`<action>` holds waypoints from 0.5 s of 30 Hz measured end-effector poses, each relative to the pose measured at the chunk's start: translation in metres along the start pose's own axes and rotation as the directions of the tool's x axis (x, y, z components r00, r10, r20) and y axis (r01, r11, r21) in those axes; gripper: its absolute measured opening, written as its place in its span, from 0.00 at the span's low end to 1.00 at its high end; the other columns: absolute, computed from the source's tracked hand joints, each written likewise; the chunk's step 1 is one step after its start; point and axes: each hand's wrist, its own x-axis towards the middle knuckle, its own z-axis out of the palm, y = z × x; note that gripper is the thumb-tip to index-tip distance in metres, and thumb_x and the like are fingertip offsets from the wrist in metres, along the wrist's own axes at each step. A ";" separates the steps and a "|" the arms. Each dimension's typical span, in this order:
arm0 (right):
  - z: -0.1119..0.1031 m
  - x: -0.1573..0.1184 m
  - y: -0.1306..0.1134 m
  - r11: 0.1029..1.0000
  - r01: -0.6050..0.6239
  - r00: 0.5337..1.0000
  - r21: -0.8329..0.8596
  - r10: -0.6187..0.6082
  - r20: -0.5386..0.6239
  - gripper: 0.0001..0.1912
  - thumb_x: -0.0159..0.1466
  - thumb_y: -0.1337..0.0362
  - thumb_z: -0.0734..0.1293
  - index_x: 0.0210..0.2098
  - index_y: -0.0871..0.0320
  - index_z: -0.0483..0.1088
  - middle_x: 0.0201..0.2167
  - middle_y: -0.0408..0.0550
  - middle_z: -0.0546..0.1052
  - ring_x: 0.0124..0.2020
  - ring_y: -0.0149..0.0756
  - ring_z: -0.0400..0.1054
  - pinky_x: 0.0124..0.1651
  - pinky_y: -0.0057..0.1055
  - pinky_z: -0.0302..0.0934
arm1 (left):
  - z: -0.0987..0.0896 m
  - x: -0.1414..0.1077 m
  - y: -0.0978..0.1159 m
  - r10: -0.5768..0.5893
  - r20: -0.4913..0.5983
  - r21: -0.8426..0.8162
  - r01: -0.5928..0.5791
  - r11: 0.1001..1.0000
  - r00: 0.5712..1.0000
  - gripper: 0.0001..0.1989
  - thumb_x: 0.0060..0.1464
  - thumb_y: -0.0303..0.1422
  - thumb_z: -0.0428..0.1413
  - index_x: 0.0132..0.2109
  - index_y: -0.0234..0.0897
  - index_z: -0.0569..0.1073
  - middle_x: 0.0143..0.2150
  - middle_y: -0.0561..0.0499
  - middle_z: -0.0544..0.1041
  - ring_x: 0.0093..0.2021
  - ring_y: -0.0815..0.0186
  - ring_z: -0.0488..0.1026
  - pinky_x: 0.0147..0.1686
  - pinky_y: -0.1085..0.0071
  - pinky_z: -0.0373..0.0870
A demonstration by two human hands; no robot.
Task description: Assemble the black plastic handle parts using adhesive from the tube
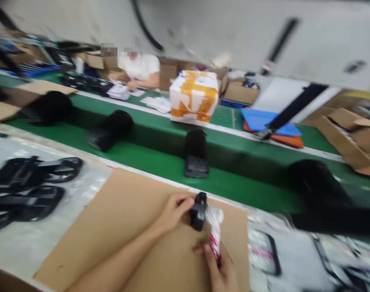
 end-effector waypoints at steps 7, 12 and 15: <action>-0.004 -0.004 -0.014 0.940 -0.188 0.944 0.285 0.093 0.317 0.28 0.67 0.35 0.62 0.37 0.56 0.69 0.14 0.33 0.58 0.11 0.27 0.51 0.15 0.25 0.45 | 0.000 -0.002 0.000 0.054 0.016 0.109 -0.056 0.993 0.998 0.26 0.59 0.54 0.55 0.25 0.38 0.59 0.25 0.57 0.54 0.28 0.69 0.51 0.30 0.71 0.50; -0.005 -0.009 -0.013 0.887 -0.262 0.910 0.381 0.097 0.402 0.27 0.66 0.35 0.63 0.35 0.55 0.66 0.18 0.33 0.60 0.12 0.25 0.49 0.13 0.24 0.43 | -0.004 0.001 0.002 0.043 0.097 0.159 -0.058 0.986 0.994 0.27 0.59 0.55 0.54 0.25 0.39 0.57 0.24 0.58 0.51 0.26 0.70 0.48 0.29 0.70 0.47; -0.011 -0.019 -0.012 0.903 -0.175 0.966 0.391 0.082 0.244 0.25 0.68 0.38 0.62 0.39 0.55 0.68 0.21 0.35 0.60 0.16 0.26 0.51 0.16 0.23 0.46 | -0.004 0.001 0.003 0.066 0.093 0.187 -0.083 0.979 0.993 0.28 0.58 0.56 0.53 0.25 0.40 0.55 0.24 0.58 0.50 0.25 0.70 0.46 0.28 0.69 0.46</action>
